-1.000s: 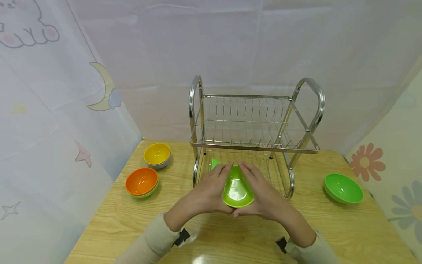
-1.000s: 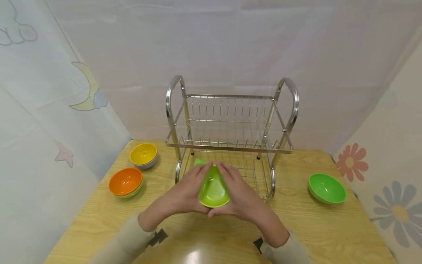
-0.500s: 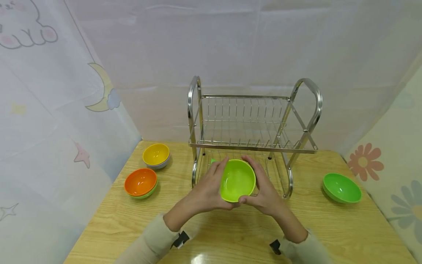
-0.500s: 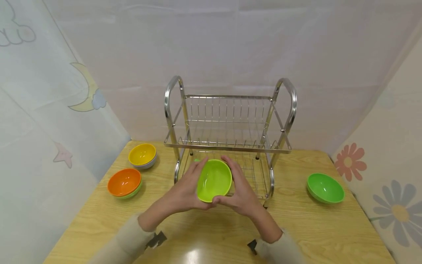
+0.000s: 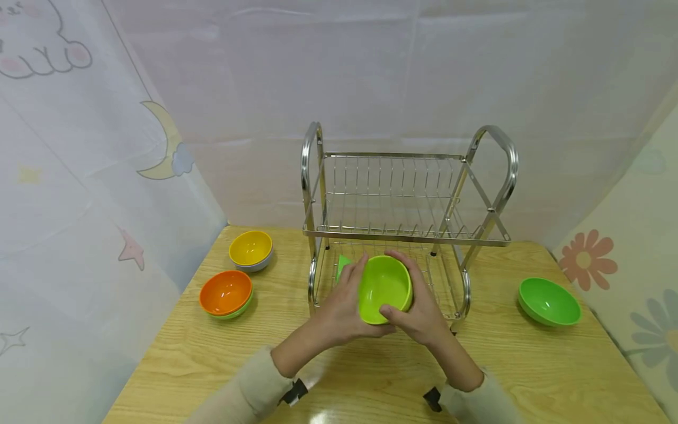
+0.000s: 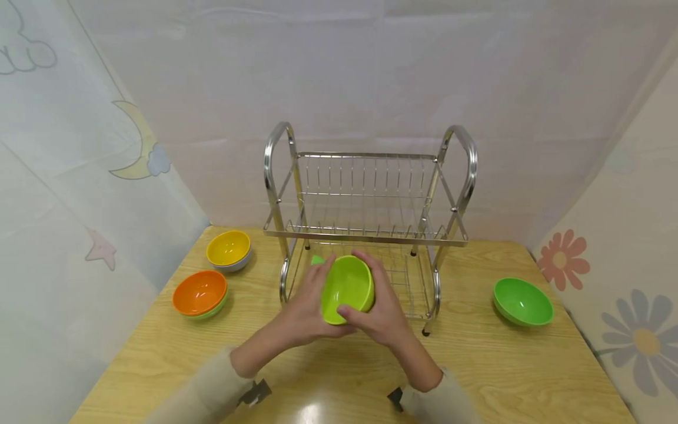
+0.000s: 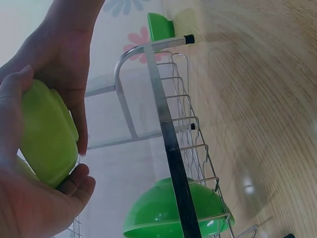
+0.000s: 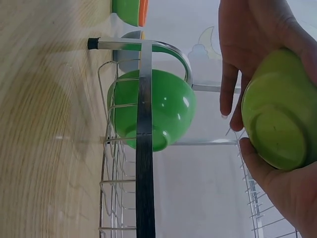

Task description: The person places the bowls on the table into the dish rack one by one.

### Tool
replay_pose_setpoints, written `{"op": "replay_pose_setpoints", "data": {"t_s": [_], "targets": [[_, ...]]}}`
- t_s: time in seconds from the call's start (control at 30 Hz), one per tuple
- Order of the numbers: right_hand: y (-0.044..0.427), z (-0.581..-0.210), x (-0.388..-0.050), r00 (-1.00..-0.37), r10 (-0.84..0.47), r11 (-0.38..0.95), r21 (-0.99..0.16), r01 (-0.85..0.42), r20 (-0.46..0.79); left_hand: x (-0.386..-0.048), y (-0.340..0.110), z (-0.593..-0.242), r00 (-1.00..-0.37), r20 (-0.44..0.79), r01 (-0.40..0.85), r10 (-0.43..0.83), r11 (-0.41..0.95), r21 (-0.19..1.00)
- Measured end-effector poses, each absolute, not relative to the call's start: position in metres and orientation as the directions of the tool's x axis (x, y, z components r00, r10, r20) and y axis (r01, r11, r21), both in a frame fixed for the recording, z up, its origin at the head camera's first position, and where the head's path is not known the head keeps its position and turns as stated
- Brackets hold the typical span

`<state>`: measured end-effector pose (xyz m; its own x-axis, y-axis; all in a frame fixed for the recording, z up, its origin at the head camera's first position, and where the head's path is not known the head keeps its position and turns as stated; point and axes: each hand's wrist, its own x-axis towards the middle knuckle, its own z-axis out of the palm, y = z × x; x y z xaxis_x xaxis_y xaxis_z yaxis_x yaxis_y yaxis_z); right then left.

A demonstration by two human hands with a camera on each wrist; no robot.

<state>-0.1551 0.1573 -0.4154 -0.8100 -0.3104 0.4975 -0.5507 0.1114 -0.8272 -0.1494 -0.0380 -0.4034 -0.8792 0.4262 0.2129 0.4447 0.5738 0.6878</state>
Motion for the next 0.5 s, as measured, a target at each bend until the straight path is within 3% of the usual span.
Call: {"op": "replay_pose_setpoints", "data": {"t_s": [0.3, 0.5], "targets": [[0.1553, -0.4141, -0.1533, -0.834, -0.264, 0.172, -0.827, -0.535, 0.485, -0.1469, -0.0339, -0.4111, -0.882, 0.206, 0.448, 0.423, 0.62, 0.644], [0.1525, -0.4082, -0.1499, -0.835, -0.273, 0.308, -0.779, -0.546, 0.478, -0.1479, -0.0394, -0.4123, -0.861, 0.17, 0.466, 0.48, 0.606, 0.645]]}}
